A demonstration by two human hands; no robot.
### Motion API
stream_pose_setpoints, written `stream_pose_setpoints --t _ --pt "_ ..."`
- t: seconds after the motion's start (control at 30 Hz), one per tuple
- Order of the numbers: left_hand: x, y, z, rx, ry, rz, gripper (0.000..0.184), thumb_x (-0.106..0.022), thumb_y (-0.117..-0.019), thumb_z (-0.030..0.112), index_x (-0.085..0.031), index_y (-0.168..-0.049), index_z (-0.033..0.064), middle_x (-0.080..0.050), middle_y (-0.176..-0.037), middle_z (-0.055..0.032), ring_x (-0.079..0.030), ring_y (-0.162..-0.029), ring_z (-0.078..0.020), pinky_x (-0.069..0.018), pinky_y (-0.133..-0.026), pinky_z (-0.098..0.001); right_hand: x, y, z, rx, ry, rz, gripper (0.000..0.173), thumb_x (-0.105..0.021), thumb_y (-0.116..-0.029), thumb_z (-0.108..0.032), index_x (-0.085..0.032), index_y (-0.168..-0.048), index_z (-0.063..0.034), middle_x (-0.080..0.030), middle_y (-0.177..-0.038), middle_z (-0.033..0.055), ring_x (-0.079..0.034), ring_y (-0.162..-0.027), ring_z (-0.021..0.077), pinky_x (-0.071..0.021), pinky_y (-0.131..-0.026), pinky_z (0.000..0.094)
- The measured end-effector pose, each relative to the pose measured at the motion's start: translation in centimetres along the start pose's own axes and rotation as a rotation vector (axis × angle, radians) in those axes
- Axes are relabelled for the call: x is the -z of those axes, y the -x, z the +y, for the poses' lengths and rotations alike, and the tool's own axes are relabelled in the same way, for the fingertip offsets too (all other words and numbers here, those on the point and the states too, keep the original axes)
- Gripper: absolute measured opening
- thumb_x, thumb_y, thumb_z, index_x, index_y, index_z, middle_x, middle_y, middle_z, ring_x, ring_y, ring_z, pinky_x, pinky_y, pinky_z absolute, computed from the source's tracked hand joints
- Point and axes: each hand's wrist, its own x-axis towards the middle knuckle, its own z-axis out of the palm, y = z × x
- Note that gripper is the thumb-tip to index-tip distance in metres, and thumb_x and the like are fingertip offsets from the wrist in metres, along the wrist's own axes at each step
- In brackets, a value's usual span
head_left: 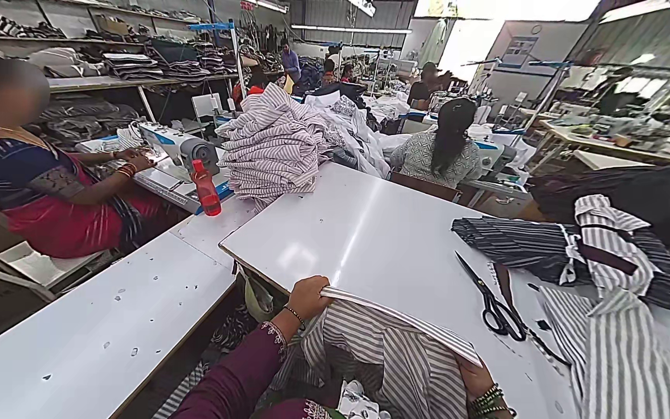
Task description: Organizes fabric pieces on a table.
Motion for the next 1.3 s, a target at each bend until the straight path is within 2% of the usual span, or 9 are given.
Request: stream_pose_setpoints --t 0.13,0.23,0.37,0.57,0.63,0.77,0.97,1.1,1.3 --pt "0.0 0.0 -0.1 -0.009 0.001 0.000 0.033 -0.061 -0.0959 0.026 -0.070 -0.098 -0.0057 -0.071 -0.097 -0.0223 -0.070 -0.097 -0.0377 -0.0514 -0.085 -0.0551 -0.5 0.4 -0.6 -0.020 0.001 0.032 0.024 -0.034 -0.0996 0.010 -0.054 -0.112 0.0028 -0.070 -0.085 -0.0066 -0.067 -0.078 -0.0063 -0.0568 -0.076 0.0137" --pt "-0.2 0.1 -0.2 -0.020 0.005 0.020 0.033 -0.062 -0.0953 0.026 -0.070 -0.096 -0.0053 -0.071 -0.095 -0.0215 -0.070 -0.095 -0.0372 -0.0519 -0.083 -0.0551 0.2 0.1 0.2 0.031 -0.009 -0.012 0.026 -0.036 -0.0977 0.009 -0.057 -0.111 0.0010 -0.073 -0.087 -0.0072 -0.069 -0.081 -0.0045 -0.0583 -0.079 0.0157" --pt "-0.2 0.1 -0.3 -0.026 0.010 0.033 0.032 -0.062 -0.0952 0.026 -0.070 -0.096 -0.0055 -0.071 -0.095 -0.0215 -0.070 -0.095 -0.0371 -0.0518 -0.083 -0.0550 0.0 0.3 -0.1 0.032 0.069 0.011 0.024 -0.038 -0.0983 0.009 -0.055 -0.114 0.0052 -0.071 -0.088 -0.0064 -0.067 -0.082 -0.0067 -0.0564 -0.079 0.0136" --pt "-0.3 0.1 -0.3 -0.028 0.009 0.048 0.032 -0.062 -0.0951 0.026 -0.070 -0.095 -0.0051 -0.071 -0.093 -0.0215 -0.070 -0.094 -0.0372 -0.0523 -0.082 -0.0549 0.4 0.0 0.4 0.043 0.007 -0.019 0.027 -0.035 -0.0986 0.007 -0.057 -0.112 0.0010 -0.074 -0.089 -0.0071 -0.069 -0.084 -0.0049 -0.0583 -0.081 0.0157" --pt "-0.3 0.1 -0.3 -0.025 0.008 0.037 0.033 -0.062 -0.0953 0.026 -0.070 -0.096 -0.0053 -0.071 -0.094 -0.0217 -0.070 -0.094 -0.0374 -0.0521 -0.082 -0.0551 0.2 0.2 0.2 0.032 0.027 -0.009 0.026 -0.035 -0.1002 0.006 -0.055 -0.115 0.0032 -0.071 -0.090 -0.0060 -0.068 -0.084 -0.0053 -0.0571 -0.080 0.0153" --pt "-0.1 0.2 -0.1 -0.022 0.006 0.025 0.033 -0.062 -0.0955 0.026 -0.070 -0.096 -0.0055 -0.071 -0.095 -0.0221 -0.070 -0.096 -0.0375 -0.0517 -0.083 -0.0551 -1.0 1.1 -1.4 -0.010 0.016 0.014 0.027 -0.030 -0.1033 0.003 -0.053 -0.116 0.0013 -0.070 -0.088 -0.0069 -0.067 -0.081 -0.0066 -0.0568 -0.077 0.0140" --pt "-0.2 0.3 -0.1 -0.031 0.008 0.038 0.032 -0.063 -0.0952 0.026 -0.070 -0.095 -0.0056 -0.071 -0.094 -0.0218 -0.070 -0.095 -0.0373 -0.0519 -0.082 -0.0553 -1.5 1.5 -2.0 -0.024 0.074 0.042 0.026 -0.031 -0.1039 0.004 -0.051 -0.120 0.0057 -0.068 -0.090 -0.0035 -0.065 -0.081 -0.0072 -0.0550 -0.077 0.0126" --pt "-0.3 0.2 -0.2 -0.044 0.012 0.059 0.032 -0.063 -0.0945 0.025 -0.070 -0.094 -0.0057 -0.071 -0.093 -0.0216 -0.070 -0.093 -0.0376 -0.0524 -0.081 -0.0552 -0.8 0.8 -1.1 -0.004 0.039 0.027 0.026 -0.031 -0.1026 0.004 -0.053 -0.117 0.0038 -0.070 -0.089 -0.0049 -0.066 -0.081 -0.0066 -0.0563 -0.077 0.0134" --pt "-0.3 0.3 -0.2 -0.047 0.004 0.068 0.032 -0.063 -0.0944 0.025 -0.069 -0.093 -0.0057 -0.071 -0.092 -0.0218 -0.070 -0.092 -0.0379 -0.0523 -0.080 -0.0556 -1.5 1.4 -2.2 -0.038 0.114 0.047 0.027 -0.031 -0.1047 0.004 -0.051 -0.123 0.0094 -0.067 -0.094 0.0014 -0.064 -0.083 -0.0062 -0.0540 -0.078 0.0129"
